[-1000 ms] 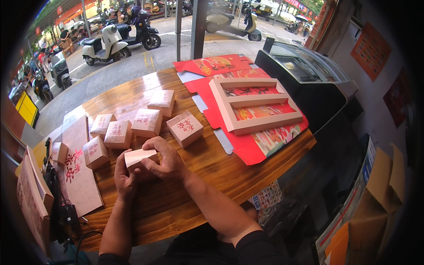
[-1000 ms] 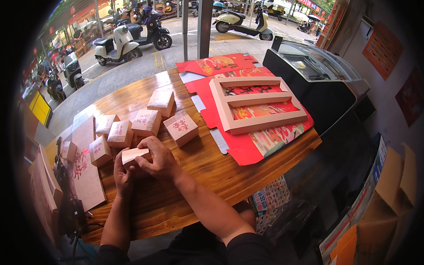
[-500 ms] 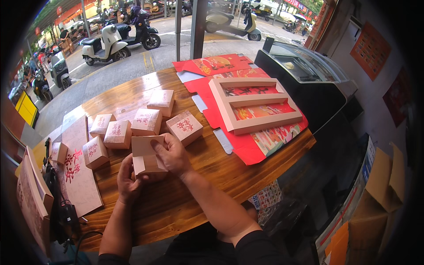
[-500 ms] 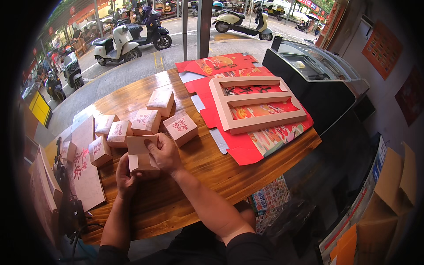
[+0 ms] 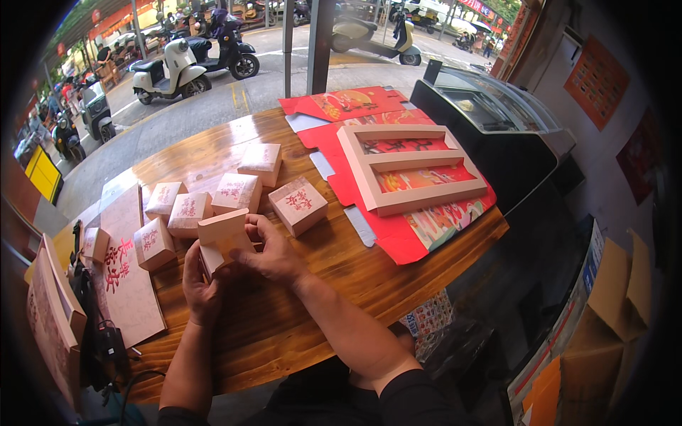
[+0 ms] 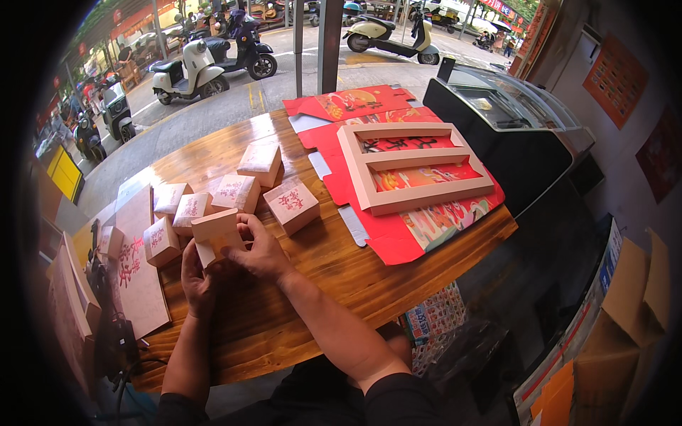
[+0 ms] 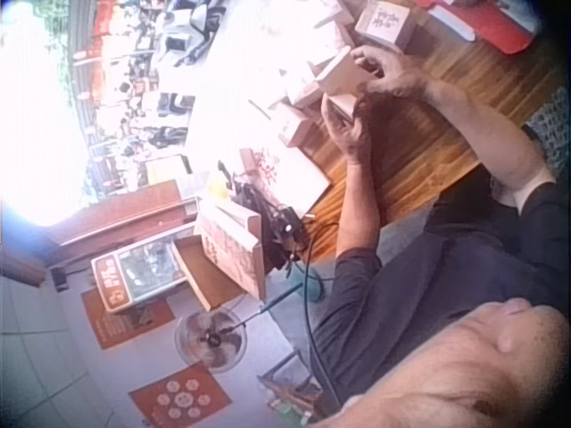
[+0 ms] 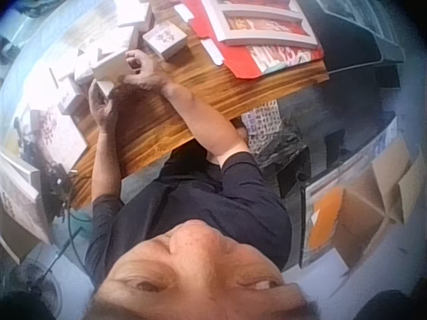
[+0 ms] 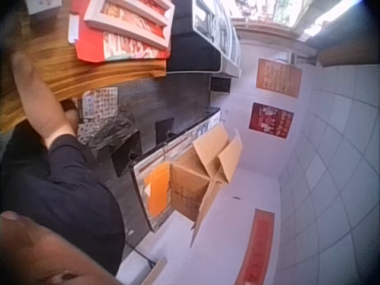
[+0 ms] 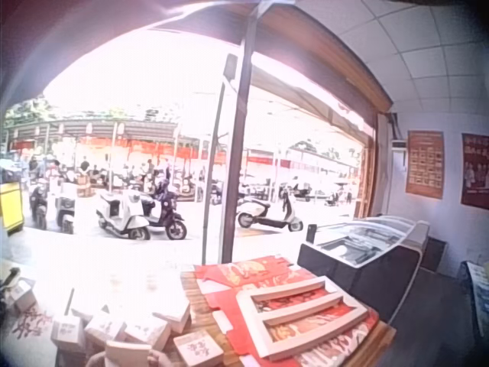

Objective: The person assembles small cardboard boxes by hand, folding the flaps and pressing the sides into shape.

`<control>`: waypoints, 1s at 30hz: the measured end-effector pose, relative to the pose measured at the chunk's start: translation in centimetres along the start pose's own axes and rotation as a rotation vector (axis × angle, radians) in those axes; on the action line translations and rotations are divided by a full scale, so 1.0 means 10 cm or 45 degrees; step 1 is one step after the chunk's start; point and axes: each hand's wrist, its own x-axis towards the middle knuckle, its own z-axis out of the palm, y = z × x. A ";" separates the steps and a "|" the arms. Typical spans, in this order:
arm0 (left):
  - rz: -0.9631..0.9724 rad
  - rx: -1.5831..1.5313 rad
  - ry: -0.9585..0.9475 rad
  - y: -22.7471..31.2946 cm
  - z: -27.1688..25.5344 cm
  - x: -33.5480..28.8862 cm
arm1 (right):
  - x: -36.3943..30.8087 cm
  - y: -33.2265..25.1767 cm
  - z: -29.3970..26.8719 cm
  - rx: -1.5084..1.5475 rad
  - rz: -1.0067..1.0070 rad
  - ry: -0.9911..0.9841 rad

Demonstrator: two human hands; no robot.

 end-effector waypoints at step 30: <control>-0.219 -0.409 0.243 0.08 -0.07 0.00 | -0.05 -0.11 0.02 -0.057 -0.099 -0.059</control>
